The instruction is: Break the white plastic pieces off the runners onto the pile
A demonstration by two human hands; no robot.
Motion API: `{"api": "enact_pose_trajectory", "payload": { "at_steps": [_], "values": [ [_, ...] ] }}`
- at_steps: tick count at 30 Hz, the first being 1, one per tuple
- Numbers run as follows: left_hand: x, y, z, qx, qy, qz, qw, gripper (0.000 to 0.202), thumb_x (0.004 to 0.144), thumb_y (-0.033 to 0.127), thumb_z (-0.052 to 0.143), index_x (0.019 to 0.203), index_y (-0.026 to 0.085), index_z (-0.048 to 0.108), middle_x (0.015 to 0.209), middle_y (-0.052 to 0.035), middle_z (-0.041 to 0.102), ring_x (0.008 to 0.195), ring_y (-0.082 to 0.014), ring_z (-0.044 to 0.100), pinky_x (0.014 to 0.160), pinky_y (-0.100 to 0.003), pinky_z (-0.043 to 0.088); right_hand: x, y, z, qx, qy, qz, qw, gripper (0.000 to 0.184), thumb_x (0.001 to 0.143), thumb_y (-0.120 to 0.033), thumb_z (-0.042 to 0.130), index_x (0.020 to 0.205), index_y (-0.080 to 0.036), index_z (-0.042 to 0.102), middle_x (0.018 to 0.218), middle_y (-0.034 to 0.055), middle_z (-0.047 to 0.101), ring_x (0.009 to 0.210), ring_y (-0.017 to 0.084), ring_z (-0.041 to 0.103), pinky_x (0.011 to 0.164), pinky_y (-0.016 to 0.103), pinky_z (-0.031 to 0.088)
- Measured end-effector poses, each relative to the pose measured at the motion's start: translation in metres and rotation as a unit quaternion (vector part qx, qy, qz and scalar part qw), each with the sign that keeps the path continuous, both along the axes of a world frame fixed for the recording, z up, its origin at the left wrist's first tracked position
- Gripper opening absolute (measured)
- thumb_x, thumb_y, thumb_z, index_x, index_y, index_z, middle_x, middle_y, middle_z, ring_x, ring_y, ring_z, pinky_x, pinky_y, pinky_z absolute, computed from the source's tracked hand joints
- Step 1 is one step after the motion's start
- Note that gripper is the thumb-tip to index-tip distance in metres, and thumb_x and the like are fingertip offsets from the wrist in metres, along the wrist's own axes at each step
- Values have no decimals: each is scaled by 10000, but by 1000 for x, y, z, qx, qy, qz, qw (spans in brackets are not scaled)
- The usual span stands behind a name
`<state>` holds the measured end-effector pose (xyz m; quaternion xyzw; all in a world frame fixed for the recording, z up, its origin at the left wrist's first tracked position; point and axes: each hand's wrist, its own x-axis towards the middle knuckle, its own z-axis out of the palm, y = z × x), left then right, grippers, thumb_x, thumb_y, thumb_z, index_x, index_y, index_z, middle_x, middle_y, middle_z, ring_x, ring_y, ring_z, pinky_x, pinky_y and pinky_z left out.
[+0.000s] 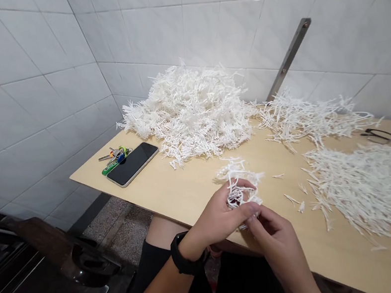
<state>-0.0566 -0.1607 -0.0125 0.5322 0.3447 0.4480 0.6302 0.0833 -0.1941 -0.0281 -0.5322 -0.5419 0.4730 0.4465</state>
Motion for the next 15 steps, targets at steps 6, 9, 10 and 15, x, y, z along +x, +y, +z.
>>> {"api": "enact_pose_trajectory", "payload": {
  "at_steps": [6, 9, 10, 15],
  "values": [
    [-3, -1, -2, -38, -24, 45, 998, 244, 853, 332, 645, 1004, 178, 531, 748, 29, 470, 654, -102, 432, 648, -227, 377, 2, -4, 3, -6, -29, 54, 998, 373, 894, -463, 557, 645, -196, 484, 592, -42, 391, 557, 116, 354, 517, 232, 326],
    [0, -4, -5, -24, -21, 81, 996, 233, 873, 329, 618, 1033, 182, 533, 787, 19, 476, 686, -110, 433, 681, -237, 387, 1, -3, 3, -8, -35, 44, 998, 365, 892, -453, 547, 642, -203, 455, 589, -49, 367, 546, 111, 326, 502, 232, 298],
    [0, -5, -7, -18, -15, 95, 995, 228, 875, 322, 617, 1036, 182, 536, 803, 15, 483, 702, -114, 438, 702, -240, 392, 0, -2, 3, -9, -38, 39, 998, 360, 885, -442, 554, 637, -206, 445, 585, -51, 360, 543, 109, 318, 500, 232, 292],
    [0, 4, -14, -14, -35, 175, 984, 226, 892, 332, 601, 1045, 178, 542, 880, -11, 525, 784, -130, 484, 782, -250, 411, -1, -7, 0, -18, -32, 29, 999, 360, 849, -404, 583, 599, -215, 404, 558, -59, 328, 519, 103, 300, 485, 230, 264]
  ]
}}
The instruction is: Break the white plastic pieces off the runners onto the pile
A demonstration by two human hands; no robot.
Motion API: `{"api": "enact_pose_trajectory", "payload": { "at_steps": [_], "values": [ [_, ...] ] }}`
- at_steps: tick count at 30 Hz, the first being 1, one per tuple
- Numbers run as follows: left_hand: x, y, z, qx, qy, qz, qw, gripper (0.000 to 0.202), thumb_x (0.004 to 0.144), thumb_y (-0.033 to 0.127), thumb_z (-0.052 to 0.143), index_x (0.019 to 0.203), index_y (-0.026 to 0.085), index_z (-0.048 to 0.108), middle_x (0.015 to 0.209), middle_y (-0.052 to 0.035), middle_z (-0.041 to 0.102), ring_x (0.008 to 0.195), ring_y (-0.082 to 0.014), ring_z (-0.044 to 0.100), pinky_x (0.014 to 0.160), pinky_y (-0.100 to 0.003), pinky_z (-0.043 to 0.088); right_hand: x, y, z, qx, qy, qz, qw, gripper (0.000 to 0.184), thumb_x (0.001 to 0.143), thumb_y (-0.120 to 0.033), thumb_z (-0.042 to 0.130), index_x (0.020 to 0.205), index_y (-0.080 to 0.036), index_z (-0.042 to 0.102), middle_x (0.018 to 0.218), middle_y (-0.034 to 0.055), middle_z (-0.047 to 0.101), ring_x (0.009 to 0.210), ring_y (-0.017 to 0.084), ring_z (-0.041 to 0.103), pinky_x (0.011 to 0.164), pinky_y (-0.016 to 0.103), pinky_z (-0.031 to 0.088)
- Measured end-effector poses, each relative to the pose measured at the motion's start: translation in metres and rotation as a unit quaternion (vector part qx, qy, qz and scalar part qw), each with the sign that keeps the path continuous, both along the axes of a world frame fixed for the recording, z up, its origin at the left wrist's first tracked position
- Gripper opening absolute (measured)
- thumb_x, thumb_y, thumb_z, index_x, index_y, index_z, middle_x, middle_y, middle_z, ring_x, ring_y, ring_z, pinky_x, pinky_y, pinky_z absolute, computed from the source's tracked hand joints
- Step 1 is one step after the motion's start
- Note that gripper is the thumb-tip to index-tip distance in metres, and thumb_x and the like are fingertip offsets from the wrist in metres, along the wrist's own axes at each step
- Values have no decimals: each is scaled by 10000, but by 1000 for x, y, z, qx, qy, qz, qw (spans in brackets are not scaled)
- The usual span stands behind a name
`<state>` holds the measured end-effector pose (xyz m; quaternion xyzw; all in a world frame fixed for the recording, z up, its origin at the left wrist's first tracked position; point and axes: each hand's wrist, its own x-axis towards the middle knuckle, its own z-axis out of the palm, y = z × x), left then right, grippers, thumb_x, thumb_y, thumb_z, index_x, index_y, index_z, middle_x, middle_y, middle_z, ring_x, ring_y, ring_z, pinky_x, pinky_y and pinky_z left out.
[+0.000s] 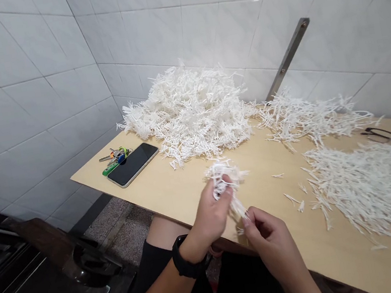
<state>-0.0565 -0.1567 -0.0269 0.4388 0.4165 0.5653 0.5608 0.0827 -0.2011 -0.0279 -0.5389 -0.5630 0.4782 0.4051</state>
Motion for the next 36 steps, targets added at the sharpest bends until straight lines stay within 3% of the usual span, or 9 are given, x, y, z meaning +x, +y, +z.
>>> {"api": "enact_pose_trajectory", "payload": {
  "at_steps": [3, 7, 12, 16, 19, 23, 29, 33, 36],
  "values": [
    [-1, 6, -5, -1, -48, 59, 997, 249, 891, 352, 604, 1071, 191, 543, 912, -13, 534, 813, -131, 503, 802, -246, 419, 7, -6, -2, 13, 25, -27, 999, 374, 865, -444, 571, 602, -213, 437, 552, -48, 370, 518, 114, 339, 492, 236, 291],
    [-1, 2, -8, -2, -43, 26, 999, 251, 897, 364, 610, 1084, 204, 561, 817, 16, 476, 717, -106, 447, 724, -224, 395, 29, 3, -1, 58, -64, -101, 991, 320, 872, -485, 572, 722, -203, 591, 628, 0, 524, 578, 160, 461, 539, 265, 366],
    [-2, -4, 1, 6, -10, -26, 1000, 243, 886, 368, 624, 1048, 193, 576, 818, 8, 480, 725, -118, 439, 722, -238, 379, 48, 21, 5, 166, -290, -258, 907, 366, 844, -428, 577, 1078, -157, 650, 986, 121, 638, 756, 225, 542, 748, 376, 434],
    [-2, -6, 9, 7, 19, -72, 997, 317, 857, 429, 650, 1038, 177, 584, 803, -5, 511, 708, -128, 460, 717, -258, 396, 29, 10, 11, 75, -145, -115, 980, 392, 880, -538, 528, 819, -174, 660, 792, 77, 644, 705, 212, 561, 633, 312, 448],
    [-1, -7, 12, 7, 22, -104, 994, 354, 838, 453, 667, 1030, 169, 580, 772, 3, 504, 670, -118, 454, 669, -247, 396, 7, 0, 14, -3, -51, -18, 999, 458, 886, -574, 519, 649, -186, 569, 601, 9, 510, 586, 160, 464, 525, 260, 378],
    [1, -9, 12, 4, 11, -127, 992, 311, 876, 434, 614, 1039, 177, 548, 729, 20, 482, 609, -105, 447, 618, -237, 396, -7, -3, 11, -23, -9, -20, 999, 427, 887, -539, 557, 647, -191, 501, 605, -25, 407, 574, 126, 357, 510, 247, 308],
    [2, -8, 9, 38, 66, -33, 997, 220, 876, 368, 616, 960, 167, 588, 871, -27, 555, 774, -138, 504, 763, -255, 427, -9, -6, 2, -4, -15, -41, 999, 426, 903, -498, 526, 619, -213, 384, 611, -44, 285, 561, 114, 289, 491, 236, 266],
    [1, 0, -1, -24, -13, 21, 999, 308, 864, 447, 628, 1037, 201, 562, 748, 19, 504, 639, -107, 460, 647, -232, 415, -4, -13, 3, 1, -44, -43, 998, 460, 889, -513, 531, 577, -216, 369, 566, -39, 294, 524, 117, 313, 472, 237, 287],
    [1, 3, -5, -36, -60, 20, 997, 349, 852, 473, 649, 1072, 219, 555, 730, 33, 483, 600, -90, 436, 618, -220, 408, 13, -10, 3, 19, -95, -66, 993, 432, 877, -526, 543, 590, -209, 481, 556, -13, 424, 529, 145, 409, 490, 253, 352]
  ]
}}
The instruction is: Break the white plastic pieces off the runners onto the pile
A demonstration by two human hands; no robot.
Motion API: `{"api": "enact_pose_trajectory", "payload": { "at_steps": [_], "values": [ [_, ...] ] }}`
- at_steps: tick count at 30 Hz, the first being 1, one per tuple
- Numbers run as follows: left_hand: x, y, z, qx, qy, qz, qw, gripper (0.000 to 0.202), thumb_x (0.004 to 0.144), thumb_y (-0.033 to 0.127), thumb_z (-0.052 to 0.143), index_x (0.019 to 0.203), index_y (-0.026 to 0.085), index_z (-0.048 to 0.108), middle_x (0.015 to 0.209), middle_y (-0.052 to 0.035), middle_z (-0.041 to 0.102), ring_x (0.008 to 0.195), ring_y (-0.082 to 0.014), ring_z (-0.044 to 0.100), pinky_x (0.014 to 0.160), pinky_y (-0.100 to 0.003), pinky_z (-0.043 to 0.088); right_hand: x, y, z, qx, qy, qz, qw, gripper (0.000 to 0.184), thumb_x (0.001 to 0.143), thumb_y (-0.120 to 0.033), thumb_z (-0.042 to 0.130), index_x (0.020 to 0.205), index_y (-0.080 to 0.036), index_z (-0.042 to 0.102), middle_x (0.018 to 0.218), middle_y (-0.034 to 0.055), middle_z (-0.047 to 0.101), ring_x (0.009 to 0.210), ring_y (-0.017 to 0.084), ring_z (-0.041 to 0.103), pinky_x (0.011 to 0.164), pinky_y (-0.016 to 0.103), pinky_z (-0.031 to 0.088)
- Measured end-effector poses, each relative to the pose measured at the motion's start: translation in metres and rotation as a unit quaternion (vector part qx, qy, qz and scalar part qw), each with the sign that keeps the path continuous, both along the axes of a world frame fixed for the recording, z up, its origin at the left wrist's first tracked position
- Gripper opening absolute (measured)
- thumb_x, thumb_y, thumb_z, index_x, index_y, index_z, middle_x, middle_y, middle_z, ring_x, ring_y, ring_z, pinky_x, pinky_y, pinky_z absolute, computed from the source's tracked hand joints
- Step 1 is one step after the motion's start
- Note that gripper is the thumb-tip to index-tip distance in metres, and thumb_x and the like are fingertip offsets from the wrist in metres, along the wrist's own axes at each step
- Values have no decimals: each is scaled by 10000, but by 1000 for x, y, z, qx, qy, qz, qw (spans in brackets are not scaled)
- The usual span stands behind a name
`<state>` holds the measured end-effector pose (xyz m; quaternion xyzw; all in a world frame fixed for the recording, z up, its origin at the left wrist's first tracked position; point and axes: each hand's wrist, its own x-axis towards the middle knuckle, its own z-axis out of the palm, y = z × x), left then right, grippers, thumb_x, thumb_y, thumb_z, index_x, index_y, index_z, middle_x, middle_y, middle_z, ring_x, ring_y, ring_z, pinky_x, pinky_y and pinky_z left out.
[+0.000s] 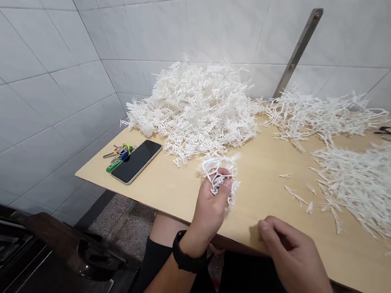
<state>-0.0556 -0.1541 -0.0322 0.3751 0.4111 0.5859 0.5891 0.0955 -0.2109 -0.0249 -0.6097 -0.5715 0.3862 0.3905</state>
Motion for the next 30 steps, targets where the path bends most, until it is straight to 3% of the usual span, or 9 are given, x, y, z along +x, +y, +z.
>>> {"api": "enact_pose_trajectory", "payload": {
  "at_steps": [3, 5, 7, 12, 16, 18, 22, 26, 30],
  "values": [
    [0, -2, 2, 14, 11, -36, 999, 354, 850, 469, 663, 1064, 201, 573, 734, 28, 476, 608, -85, 434, 613, -216, 396, 24, 13, -2, 72, -127, -69, 987, 339, 853, -500, 557, 808, -187, 678, 796, 81, 657, 721, 235, 578, 659, 332, 461],
    [0, -5, 5, 24, 21, -43, 999, 342, 857, 464, 658, 1054, 194, 580, 736, 27, 469, 617, -83, 425, 617, -213, 385, 35, 20, -2, 138, -214, -126, 959, 386, 838, -470, 546, 992, -153, 703, 1013, 155, 677, 910, 307, 596, 820, 427, 458],
    [0, -7, 8, 32, 31, -51, 998, 330, 865, 458, 650, 1047, 192, 581, 733, 28, 461, 623, -84, 416, 622, -214, 378, 36, 21, 1, 176, -232, -157, 944, 393, 842, -456, 542, 1024, -143, 692, 1063, 173, 661, 961, 320, 583, 875, 457, 433],
    [0, -9, 13, 51, 50, -83, 994, 356, 867, 450, 649, 1081, 176, 570, 742, 21, 471, 636, -95, 419, 632, -227, 383, -1, 10, 8, 51, -3, -14, 999, 382, 898, -502, 529, 749, -183, 676, 747, 62, 642, 660, 196, 551, 596, 300, 423],
    [0, -9, 13, 71, 59, -102, 991, 317, 893, 415, 620, 1102, 180, 582, 742, 19, 465, 642, -96, 418, 620, -219, 378, -28, 11, 7, 25, 126, -3, 992, 415, 865, -488, 605, 586, -186, 551, 569, -14, 466, 546, 130, 395, 513, 257, 322],
    [0, -10, 13, 75, 60, -103, 990, 289, 910, 394, 599, 1105, 182, 578, 720, 26, 450, 636, -96, 420, 616, -215, 379, -31, 14, 5, -25, 214, 14, 976, 441, 844, -512, 633, 574, -193, 492, 536, -42, 381, 521, 110, 321, 494, 250, 276],
    [2, -13, 14, 108, 85, -32, 990, 201, 919, 333, 583, 1040, 172, 577, 807, 2, 508, 689, -99, 457, 674, -218, 407, -27, 18, 2, -128, 344, 57, 929, 446, 829, -553, 639, 623, -205, 451, 532, -73, 315, 507, 90, 234, 482, 239, 226],
    [3, -10, 10, 91, 89, 24, 992, 188, 899, 323, 602, 999, 170, 559, 836, -2, 516, 689, -98, 460, 672, -219, 413, -26, 12, 1, -111, 262, 46, 958, 422, 840, -507, 637, 630, -206, 429, 568, -72, 316, 523, 89, 240, 480, 229, 220],
    [2, -1, 0, 33, 31, 105, 994, 236, 920, 383, 565, 1064, 199, 530, 784, 20, 488, 650, -97, 442, 628, -214, 395, -28, 0, 3, -52, 144, 73, 986, 384, 896, -460, 562, 630, -208, 449, 604, -40, 401, 555, 115, 361, 512, 239, 310]
  ]
}}
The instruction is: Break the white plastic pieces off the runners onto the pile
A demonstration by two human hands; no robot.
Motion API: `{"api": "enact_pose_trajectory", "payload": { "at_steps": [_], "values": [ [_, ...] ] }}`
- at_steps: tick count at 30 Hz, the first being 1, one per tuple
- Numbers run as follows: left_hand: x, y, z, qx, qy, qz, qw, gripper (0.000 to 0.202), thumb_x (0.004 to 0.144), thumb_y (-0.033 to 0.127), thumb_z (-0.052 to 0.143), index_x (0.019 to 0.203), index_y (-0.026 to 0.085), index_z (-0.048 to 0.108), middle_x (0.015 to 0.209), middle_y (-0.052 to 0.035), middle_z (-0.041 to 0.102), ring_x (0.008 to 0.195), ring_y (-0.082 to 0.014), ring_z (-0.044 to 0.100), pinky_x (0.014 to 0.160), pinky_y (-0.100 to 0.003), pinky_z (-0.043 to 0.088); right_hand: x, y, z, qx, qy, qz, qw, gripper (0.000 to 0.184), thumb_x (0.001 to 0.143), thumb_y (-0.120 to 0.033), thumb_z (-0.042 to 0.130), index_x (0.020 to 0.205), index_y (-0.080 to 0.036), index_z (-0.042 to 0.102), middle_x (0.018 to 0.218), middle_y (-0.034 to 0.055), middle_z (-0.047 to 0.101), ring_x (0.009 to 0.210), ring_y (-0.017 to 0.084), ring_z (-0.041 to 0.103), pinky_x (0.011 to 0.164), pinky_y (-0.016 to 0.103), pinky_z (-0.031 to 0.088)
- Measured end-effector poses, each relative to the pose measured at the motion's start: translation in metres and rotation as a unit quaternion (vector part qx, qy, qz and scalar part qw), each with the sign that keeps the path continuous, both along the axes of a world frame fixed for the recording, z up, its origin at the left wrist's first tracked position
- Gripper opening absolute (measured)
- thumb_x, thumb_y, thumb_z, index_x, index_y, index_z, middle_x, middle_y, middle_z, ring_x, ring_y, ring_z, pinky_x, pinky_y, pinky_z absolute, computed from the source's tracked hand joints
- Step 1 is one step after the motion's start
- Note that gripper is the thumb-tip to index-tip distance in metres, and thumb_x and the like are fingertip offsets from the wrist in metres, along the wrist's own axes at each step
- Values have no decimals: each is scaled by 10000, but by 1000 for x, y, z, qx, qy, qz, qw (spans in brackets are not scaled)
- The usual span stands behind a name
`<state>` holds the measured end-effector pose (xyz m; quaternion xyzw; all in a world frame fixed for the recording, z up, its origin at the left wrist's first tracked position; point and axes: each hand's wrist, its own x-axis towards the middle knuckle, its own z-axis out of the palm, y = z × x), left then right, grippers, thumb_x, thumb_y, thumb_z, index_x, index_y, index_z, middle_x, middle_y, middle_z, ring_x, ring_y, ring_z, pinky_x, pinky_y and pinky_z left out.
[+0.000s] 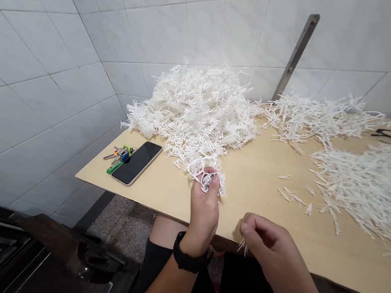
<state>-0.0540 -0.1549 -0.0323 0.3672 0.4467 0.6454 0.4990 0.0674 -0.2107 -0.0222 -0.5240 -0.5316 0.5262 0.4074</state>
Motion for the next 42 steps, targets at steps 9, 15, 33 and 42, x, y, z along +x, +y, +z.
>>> {"api": "enact_pose_trajectory", "payload": {
  "at_steps": [9, 15, 33, 42],
  "values": [
    [3, -9, 12, 3, 34, -123, 992, 274, 890, 389, 606, 1041, 165, 558, 719, 25, 463, 617, -97, 431, 612, -228, 381, 41, 29, 2, 179, -294, -233, 909, 280, 845, -395, 528, 903, -180, 698, 921, 106, 676, 786, 237, 592, 680, 334, 446],
    [1, -9, 16, 27, 66, -227, 971, 278, 888, 398, 609, 1014, 152, 578, 771, 4, 502, 664, -108, 476, 668, -240, 413, 17, 20, 8, 44, -76, -36, 995, 473, 881, -575, 521, 627, -183, 598, 636, 31, 592, 630, 187, 529, 583, 282, 405],
    [1, -8, 10, 15, 52, -92, 994, 143, 889, 258, 573, 1002, 172, 551, 772, 13, 455, 693, -113, 414, 701, -238, 375, 5, 9, 2, 192, -124, 0, 974, 401, 934, -303, 475, 573, -215, 323, 570, -40, 339, 506, 106, 354, 470, 229, 307],
    [4, -7, 7, 3, 85, -79, 993, 141, 895, 247, 547, 1017, 181, 528, 843, -5, 511, 762, -134, 474, 782, -267, 414, 15, 15, 7, 218, -156, 46, 962, 428, 946, -323, 486, 556, -207, 353, 561, -34, 349, 500, 109, 372, 471, 228, 306]
  ]
}}
